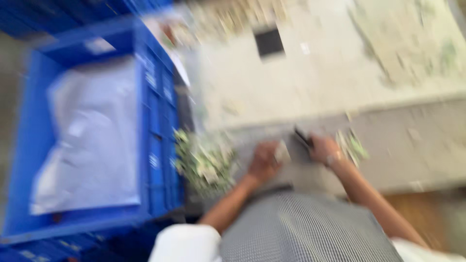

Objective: The person sands small rectangular wooden pieces one at a time, holding each piece against a black sanding block and rubbing it to smooth the edges. Sanded pieces are set on the work board and gathered into a pile, while scrap pieces are pushed aside and collected.

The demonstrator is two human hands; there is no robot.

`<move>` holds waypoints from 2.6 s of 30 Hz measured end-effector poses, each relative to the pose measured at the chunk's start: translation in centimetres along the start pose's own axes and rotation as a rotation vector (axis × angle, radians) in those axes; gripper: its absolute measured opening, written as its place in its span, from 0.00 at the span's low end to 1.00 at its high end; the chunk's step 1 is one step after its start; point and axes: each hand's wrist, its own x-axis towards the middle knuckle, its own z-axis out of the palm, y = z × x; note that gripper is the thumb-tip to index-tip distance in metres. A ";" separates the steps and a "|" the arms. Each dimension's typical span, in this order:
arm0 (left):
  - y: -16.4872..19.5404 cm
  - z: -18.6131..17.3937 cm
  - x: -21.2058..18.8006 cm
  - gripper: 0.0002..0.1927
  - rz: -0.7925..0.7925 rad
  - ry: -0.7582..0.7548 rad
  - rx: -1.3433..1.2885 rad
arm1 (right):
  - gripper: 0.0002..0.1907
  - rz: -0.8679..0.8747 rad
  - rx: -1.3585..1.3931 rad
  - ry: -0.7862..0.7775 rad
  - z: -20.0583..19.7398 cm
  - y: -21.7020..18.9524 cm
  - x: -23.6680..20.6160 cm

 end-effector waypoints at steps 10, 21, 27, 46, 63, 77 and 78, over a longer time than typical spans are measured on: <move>3.9 0.8 0.9 0.25 -0.085 -0.264 -0.054 | 0.52 -0.046 0.009 0.139 -1.0 -1.8 -8.3; 3.4 2.0 0.0 0.29 0.009 -0.291 -0.018 | 0.52 -0.064 0.009 0.140 0.6 -2.5 -9.8; 3.4 2.2 -0.2 0.28 -0.006 -0.298 -0.009 | 0.52 -0.052 -0.026 0.117 0.8 -2.8 -9.6; 3.5 2.2 -0.1 0.29 -0.013 -0.285 -0.006 | 0.52 -0.019 -0.135 0.089 2.3 -3.8 -8.9; 3.5 2.5 -0.5 0.28 -0.036 -0.314 -0.019 | 0.52 -0.050 -0.069 0.093 1.7 -3.9 -9.5; 3.4 2.5 -0.4 0.28 -0.025 -0.315 -0.020 | 0.50 -0.033 -0.152 0.073 1.8 -5.4 -7.7; 3.4 2.4 -0.3 0.27 -0.018 -0.306 -0.028 | 0.50 -0.013 -0.184 0.067 1.3 -5.7 -6.8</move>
